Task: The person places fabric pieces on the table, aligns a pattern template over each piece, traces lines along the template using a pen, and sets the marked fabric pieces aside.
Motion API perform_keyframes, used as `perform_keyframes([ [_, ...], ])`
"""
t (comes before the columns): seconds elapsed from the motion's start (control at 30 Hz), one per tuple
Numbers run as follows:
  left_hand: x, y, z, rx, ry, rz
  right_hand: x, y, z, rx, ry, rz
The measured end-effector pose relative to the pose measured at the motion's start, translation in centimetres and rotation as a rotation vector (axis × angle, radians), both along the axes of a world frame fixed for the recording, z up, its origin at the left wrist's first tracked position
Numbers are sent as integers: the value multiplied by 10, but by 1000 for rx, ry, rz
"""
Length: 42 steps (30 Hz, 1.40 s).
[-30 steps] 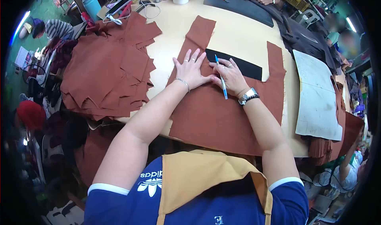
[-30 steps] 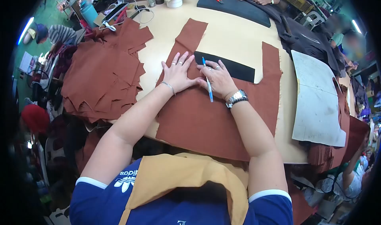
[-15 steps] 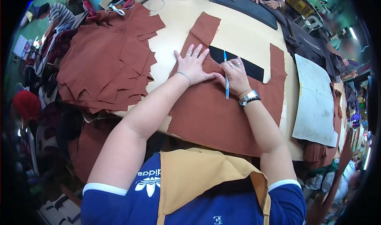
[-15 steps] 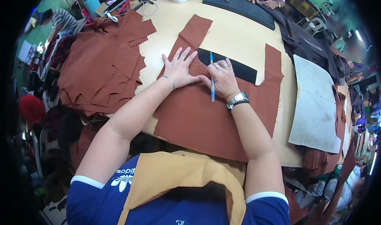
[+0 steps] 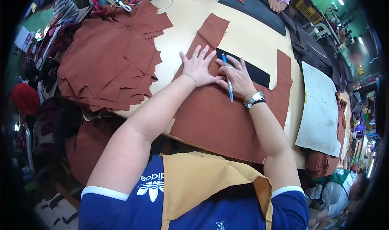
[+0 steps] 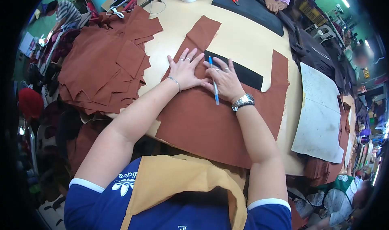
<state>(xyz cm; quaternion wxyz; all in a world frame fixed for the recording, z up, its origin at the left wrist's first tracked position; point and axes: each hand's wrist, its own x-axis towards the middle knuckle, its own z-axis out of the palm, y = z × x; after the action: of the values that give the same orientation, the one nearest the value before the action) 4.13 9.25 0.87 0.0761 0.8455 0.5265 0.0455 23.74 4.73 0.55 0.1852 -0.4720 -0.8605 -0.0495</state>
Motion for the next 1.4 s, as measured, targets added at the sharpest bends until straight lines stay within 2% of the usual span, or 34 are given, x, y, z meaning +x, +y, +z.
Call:
perform_keyframes([
  [0.03, 1, 2, -1, 6, 9, -3, -3, 1, 0, 9, 1, 41],
  [0.07, 0, 0, -3, 8, 23, -9, -3, -2, 1, -105, 40, -34],
  [0.17, 0, -2, 2, -16, -2, -3, 3, -8, 6, -140, 4, -118],
  [0.37, 0, 1, 3, -20, 22, 0, -1, 1, -3, -5, 37, 24],
  [0.53, 0, -1, -1, -11, 11, 11, 7, -6, 2, -134, -34, -47],
  [0.67, 2, -1, 2, -23, 32, 11, -1, 3, -2, -154, 43, -10],
  [0.9, 2, -1, 2, -37, 18, 1, 5, -1, -1, -73, 31, 21],
  [1.03, 3, -2, 7, -43, 42, 3, 0, 0, 2, -163, 37, -6],
  [1.2, 2, -3, 3, -23, 10, 10, 5, -2, 0, -28, 51, 26],
  [1.33, 3, -2, 4, -31, 27, 5, -2, 5, 2, -154, 35, 27],
  [1.4, 2, -2, 5, -35, 40, 7, 6, 3, -3, -107, 36, 51],
])
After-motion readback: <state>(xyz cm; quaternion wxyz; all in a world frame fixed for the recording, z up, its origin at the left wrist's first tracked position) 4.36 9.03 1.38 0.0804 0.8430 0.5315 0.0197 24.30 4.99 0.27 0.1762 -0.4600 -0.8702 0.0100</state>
